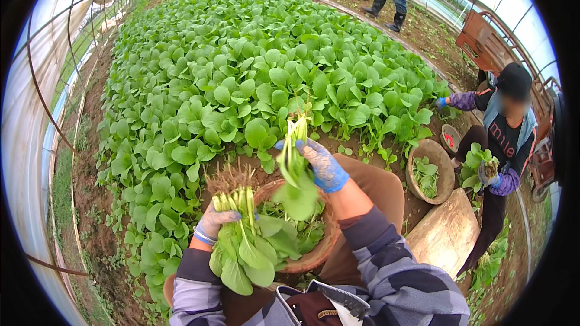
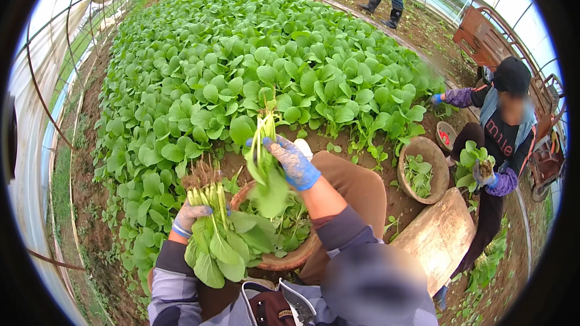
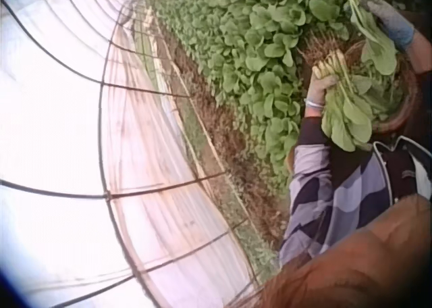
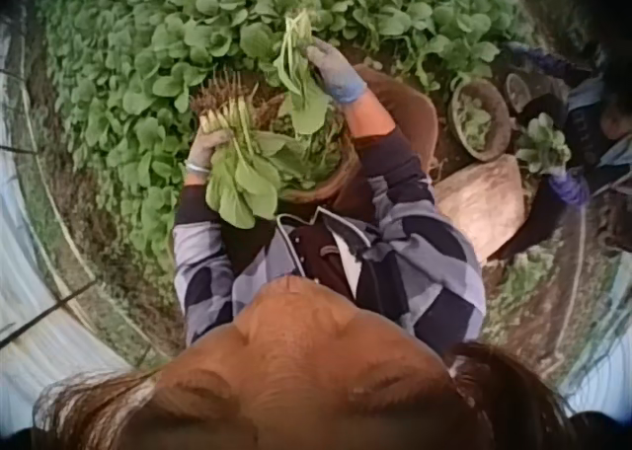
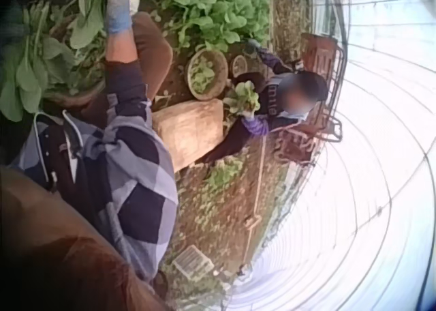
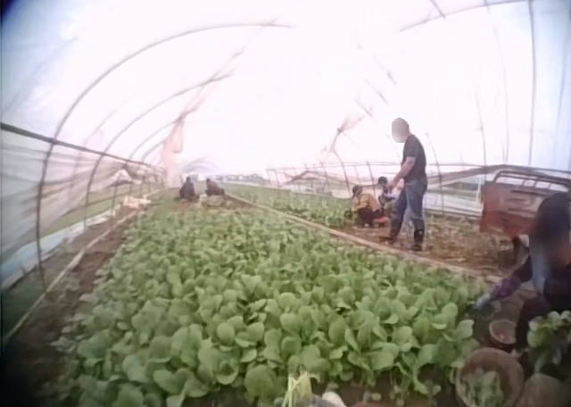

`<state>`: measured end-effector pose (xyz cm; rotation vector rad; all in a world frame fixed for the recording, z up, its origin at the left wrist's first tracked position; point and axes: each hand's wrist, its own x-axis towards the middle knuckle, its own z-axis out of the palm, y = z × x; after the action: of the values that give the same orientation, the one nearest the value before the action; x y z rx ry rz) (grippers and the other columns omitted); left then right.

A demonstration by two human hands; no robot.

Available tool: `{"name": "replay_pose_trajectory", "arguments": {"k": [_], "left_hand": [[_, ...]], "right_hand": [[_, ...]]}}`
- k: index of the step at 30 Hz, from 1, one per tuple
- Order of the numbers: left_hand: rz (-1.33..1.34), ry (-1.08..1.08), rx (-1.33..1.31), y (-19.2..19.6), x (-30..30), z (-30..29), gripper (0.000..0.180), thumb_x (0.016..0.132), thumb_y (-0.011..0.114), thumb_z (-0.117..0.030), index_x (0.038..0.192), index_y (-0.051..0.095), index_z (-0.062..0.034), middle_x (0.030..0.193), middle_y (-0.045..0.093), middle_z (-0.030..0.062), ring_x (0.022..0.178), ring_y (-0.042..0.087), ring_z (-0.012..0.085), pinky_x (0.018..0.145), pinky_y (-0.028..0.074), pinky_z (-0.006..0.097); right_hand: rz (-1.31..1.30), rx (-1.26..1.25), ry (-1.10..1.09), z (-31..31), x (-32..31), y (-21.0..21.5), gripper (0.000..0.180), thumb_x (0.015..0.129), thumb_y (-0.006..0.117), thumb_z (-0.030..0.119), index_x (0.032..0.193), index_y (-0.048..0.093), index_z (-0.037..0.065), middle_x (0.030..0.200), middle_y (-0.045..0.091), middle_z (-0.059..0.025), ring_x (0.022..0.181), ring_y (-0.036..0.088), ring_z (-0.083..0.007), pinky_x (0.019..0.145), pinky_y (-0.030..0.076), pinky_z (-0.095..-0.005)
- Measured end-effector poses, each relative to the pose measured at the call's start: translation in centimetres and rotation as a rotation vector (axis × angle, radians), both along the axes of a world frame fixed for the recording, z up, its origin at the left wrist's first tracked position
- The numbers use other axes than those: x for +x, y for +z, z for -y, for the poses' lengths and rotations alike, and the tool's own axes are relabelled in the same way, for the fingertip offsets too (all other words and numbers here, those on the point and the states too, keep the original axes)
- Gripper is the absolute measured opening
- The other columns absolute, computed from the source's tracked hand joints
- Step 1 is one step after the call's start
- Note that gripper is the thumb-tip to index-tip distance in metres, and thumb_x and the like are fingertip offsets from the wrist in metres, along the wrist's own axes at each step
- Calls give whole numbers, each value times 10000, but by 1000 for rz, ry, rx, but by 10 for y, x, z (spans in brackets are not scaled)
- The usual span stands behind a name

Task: The person harvests leafy green vegetables by hand, pulling them from the soil and placing them into a basket. The person also trims the roots and bundles the vegetables together.

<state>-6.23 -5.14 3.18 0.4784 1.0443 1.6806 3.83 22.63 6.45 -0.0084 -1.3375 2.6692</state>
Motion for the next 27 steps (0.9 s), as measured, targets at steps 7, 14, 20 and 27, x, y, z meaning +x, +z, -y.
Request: {"name": "replay_pose_trajectory", "arguments": {"k": [7, 14, 20, 27], "left_hand": [[-170, 526, 46, -17, 8, -36, 293, 808, 611, -28, 1084, 544, 47, 982, 666, 136, 869, 660, 200, 810, 541, 290], [123, 572, 204, 14, 23, -79, 407, 758, 680, -18, 1142, 547, 15, 989, 651, 88, 851, 643, 185, 788, 528, 309], [121, 575, 233, 8, 14, -87, 371, 779, 669, -27, 1135, 565, -4, 998, 642, 68, 881, 627, 178, 807, 509, 314], [105, 574, 203, 13, 8, -94, 385, 760, 686, -21, 1128, 572, -12, 1012, 645, 66, 881, 628, 169, 813, 504, 302]], "right_hand": [[211, 755, -53, 41, 32, 13, 307, 908, 597, 256, 1094, 584, 12, 906, 653, -57, 802, 596, -127, 732, 473, -273], [201, 1626, -593, 80, 8, 1, 392, 852, 612, 289, 1132, 572, 18, 1008, 634, -190, 898, 622, -315, 772, 484, -388], [189, 1840, -452, 81, -5, 9, 486, 885, 529, 277, 1283, 462, 6, 1066, 591, -183, 932, 596, -322, 786, 470, -411], [15, 1340, -426, 64, 2, 9, 478, 878, 546, 174, 1312, 437, 5, 993, 544, -195, 915, 545, -383, 813, 439, -436]]}}
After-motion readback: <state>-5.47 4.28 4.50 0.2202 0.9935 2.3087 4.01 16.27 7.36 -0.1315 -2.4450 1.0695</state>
